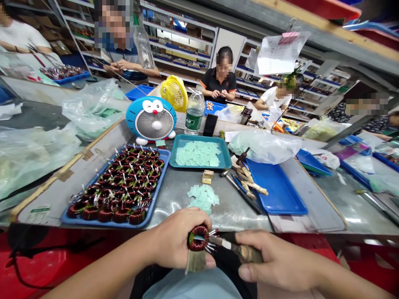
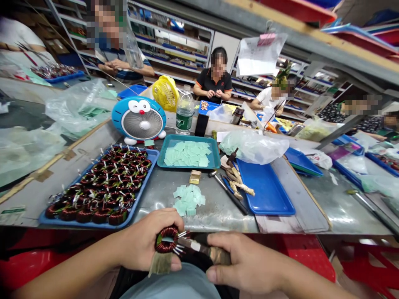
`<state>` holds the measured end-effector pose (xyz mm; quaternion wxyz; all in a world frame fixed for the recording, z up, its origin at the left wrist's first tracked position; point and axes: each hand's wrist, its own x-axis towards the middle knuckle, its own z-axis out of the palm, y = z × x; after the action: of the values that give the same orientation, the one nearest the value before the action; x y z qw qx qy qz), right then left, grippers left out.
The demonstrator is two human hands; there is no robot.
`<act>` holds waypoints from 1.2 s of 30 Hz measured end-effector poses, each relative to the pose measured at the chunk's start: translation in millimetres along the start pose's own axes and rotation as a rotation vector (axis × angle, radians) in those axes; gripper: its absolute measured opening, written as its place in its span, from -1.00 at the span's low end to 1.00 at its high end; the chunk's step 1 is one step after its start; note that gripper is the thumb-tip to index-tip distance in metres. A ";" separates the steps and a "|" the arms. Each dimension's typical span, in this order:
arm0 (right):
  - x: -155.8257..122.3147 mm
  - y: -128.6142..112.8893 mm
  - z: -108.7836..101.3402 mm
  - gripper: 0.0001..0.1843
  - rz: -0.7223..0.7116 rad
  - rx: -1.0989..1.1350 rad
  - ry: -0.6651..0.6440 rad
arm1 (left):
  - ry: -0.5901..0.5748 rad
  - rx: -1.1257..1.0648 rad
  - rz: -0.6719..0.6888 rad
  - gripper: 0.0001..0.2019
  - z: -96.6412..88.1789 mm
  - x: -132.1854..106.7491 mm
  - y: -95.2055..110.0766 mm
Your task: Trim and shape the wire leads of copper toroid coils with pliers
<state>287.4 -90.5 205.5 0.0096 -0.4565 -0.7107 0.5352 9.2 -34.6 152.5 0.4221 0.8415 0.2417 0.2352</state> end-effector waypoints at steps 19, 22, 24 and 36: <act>-3.0 -12.4 31.2 -0.85 0.102 -0.298 0.233 | 0.077 0.078 -0.036 -0.69 4.4 -10.4 -2.1; -8.0 -16.8 25.1 -0.87 0.126 -0.267 0.219 | 0.094 0.073 -0.045 -0.67 1.6 -11.7 -1.3; -10.0 -17.7 23.3 -0.88 0.129 -0.239 0.209 | 0.102 0.067 -0.047 -0.67 -0.1 -11.4 -0.7; -7.4 -0.9 25.4 -0.88 0.052 -0.065 0.119 | 0.146 -0.166 0.056 -0.66 11.9 -12.1 8.5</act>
<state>278.4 -114.4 198.8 0.0233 -0.5058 -0.7139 0.4837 8.7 -53.5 150.8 0.4648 0.7906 0.2279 0.3269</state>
